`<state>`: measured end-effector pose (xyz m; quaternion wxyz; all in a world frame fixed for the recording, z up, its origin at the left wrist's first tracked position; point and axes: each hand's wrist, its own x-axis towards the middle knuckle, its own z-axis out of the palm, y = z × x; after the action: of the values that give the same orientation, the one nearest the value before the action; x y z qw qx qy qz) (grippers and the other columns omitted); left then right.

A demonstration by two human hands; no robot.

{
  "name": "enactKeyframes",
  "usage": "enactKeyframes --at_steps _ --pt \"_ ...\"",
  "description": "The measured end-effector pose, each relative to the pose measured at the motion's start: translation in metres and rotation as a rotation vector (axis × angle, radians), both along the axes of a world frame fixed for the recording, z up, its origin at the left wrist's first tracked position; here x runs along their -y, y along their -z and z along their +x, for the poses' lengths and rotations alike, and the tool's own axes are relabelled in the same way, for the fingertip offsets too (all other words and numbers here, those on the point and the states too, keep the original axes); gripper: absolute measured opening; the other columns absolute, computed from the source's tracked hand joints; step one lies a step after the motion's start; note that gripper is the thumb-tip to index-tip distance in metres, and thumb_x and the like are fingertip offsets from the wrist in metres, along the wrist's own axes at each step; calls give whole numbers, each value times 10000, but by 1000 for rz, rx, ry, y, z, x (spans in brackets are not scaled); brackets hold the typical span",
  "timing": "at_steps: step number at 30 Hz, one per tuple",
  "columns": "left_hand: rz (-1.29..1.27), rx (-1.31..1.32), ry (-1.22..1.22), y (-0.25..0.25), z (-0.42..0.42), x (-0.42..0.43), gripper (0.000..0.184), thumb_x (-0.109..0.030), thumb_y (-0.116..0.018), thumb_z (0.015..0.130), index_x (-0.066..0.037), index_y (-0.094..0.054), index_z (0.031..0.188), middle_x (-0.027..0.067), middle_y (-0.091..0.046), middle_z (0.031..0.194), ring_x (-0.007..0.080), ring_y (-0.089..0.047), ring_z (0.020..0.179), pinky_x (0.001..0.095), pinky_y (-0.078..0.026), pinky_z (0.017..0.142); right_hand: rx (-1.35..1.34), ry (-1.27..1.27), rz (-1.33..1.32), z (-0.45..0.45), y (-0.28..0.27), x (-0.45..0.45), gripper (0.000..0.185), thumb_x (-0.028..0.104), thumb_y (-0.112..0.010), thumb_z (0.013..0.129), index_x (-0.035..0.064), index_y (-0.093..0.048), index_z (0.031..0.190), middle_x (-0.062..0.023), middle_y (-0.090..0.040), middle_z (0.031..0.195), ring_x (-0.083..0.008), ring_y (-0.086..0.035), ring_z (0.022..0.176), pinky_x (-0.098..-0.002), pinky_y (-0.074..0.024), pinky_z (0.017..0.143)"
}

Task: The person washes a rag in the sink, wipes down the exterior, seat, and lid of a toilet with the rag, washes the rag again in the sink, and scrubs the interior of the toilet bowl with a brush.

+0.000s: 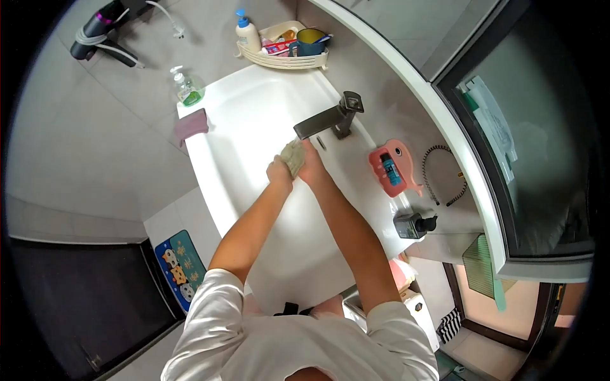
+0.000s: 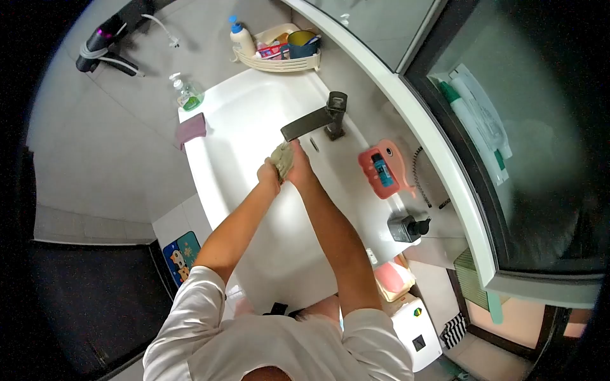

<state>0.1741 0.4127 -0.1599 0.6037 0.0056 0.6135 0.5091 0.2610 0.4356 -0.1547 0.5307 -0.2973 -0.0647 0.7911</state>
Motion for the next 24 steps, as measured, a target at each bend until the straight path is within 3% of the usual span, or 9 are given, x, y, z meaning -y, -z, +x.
enactKeyframes --at_steps 3,6,8,13,16,18,20,23,24 --pt "26 -126 107 1 29 9 444 -398 -473 954 9 -551 1114 142 -605 1040 258 -618 819 389 -495 537 78 278 -57 15 -32 19 463 521 -446 955 86 -554 1072 -75 -599 1000 -254 -592 932 -414 -493 846" --pt "29 17 137 -67 68 24 455 -415 -478 952 -6 -546 1138 132 -596 1050 250 -614 819 388 -494 539 281 483 86 46 -76 24 545 615 -486 906 82 -554 999 -43 -573 909 -216 -571 809 -366 -499 743" --pt "103 136 271 -83 84 18 404 -464 -477 961 -119 -545 1162 81 -607 1041 230 -604 814 402 -480 582 341 512 169 65 -105 22 585 639 -510 886 62 -560 966 -44 -566 861 -206 -564 764 -363 -495 699" --pt "240 253 260 -108 96 10 368 -444 -455 980 -135 -564 1145 68 -602 1082 219 -589 912 404 -498 668 674 413 78 78 -158 10 525 536 -597 862 14 -578 819 -46 -530 726 -153 -515 657 -317 -447 595" --pt "260 243 302 -105 77 21 349 -390 -457 982 -108 -549 1165 81 -600 1115 236 -601 949 447 -525 727 687 422 106 70 -149 25 447 469 -605 872 25 -579 826 -45 -547 727 -147 -532 632 -300 -442 550" --pt "312 325 504 -91 58 35 370 -340 -480 962 -66 -516 1209 114 -593 1160 272 -598 1034 517 -516 869 691 409 115 70 -136 38 450 477 -613 874 30 -574 828 -46 -551 719 -151 -544 629 -303 -448 541" --pt "322 519 568 -85 32 56 392 -324 -490 951 -48 -501 1230 135 -580 1190 292 -584 1081 544 -486 924 442 175 220 72 -120 55 408 436 -663 869 43 -555 871 -52 -564 733 -159 -572 640 -307 -483 560" --pt "345 720 687 -88 -2 84 447 -322 -513 933 -29 -473 1269 181 -543 1257 339 -549 1162 575 -445 988 570 81 251 54 -92 88 341 333 -707 866 54 -518 921 -64 -576 769 -165 -582 650 -313 -512 577" --pt "333 810 791 -81 -14 91 449 -327 -501 941 -28 -465 1274 186 -528 1280 349 -536 1183 584 -437 991 497 26 221 49 -88 96 328 217 -707 870 26 -516 1055 -82 -591 819 -170 -602 700 -307 -527 624"
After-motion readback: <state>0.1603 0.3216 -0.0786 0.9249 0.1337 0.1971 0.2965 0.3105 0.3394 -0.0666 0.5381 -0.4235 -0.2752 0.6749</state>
